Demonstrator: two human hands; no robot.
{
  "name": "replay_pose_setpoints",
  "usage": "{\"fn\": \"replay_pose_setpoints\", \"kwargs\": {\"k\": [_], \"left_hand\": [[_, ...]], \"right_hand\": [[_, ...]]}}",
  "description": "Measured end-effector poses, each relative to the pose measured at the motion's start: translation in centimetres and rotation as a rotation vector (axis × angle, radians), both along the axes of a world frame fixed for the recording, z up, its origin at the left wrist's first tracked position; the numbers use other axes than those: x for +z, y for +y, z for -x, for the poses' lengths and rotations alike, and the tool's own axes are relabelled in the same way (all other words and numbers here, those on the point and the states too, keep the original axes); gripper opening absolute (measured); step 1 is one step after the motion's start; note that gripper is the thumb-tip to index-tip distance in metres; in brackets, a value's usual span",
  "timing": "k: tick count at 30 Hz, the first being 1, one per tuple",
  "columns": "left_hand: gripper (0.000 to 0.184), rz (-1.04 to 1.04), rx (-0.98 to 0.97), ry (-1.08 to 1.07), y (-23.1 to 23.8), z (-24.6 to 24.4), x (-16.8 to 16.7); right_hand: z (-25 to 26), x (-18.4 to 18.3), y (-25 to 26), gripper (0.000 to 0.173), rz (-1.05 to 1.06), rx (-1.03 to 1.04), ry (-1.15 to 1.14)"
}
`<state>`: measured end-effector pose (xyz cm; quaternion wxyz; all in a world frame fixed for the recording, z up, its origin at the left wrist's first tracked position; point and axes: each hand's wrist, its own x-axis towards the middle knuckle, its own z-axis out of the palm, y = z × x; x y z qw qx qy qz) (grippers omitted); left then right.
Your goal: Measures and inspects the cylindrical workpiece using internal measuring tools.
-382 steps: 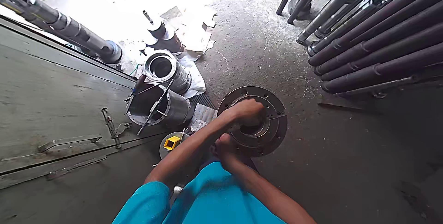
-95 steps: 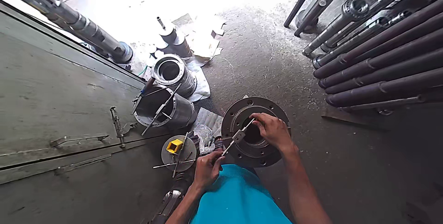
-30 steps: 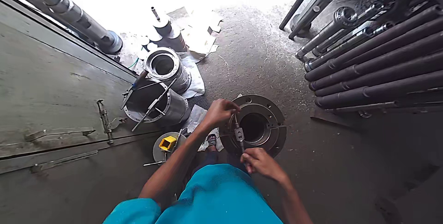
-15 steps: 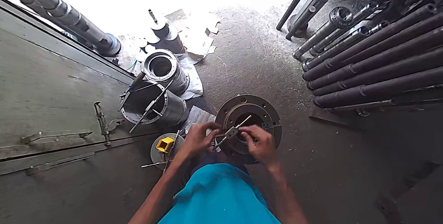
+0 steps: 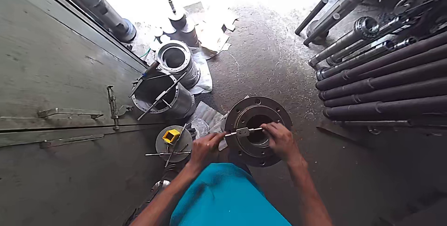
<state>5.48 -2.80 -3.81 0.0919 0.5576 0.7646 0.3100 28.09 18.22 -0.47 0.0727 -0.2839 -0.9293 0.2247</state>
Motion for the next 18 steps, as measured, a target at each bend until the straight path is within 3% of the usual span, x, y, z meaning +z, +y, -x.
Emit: {"fn": "replay_pose_setpoints", "kwargs": {"k": [4,7,11,14,18], "left_hand": [[0.022,-0.091,-0.213,0.105,6.6,5.6,-0.7],[0.026,-0.095,-0.390,0.127,10.1,7.0,-0.2],[0.020,-0.084,-0.263,0.025,7.4,6.2,-0.8],[0.022,-0.034,-0.096,-0.145,1.6,2.7,-0.3],[0.025,0.027,-0.038,-0.385,-2.8,-2.5,0.6]], "right_hand": [[0.7,0.7,-8.7,0.035,-0.066,-0.296,-0.064],[1.1,1.2,-11.7,0.035,-0.048,-0.322,-0.091],[-0.5,1.6,-6.8,0.031,0.100,-0.189,-0.123],[-0.2,0.5,-1.5,0.027,0.091,-0.106,-0.029],[2.9,0.0,3.4,0.023,0.065,0.049,0.048]]}}
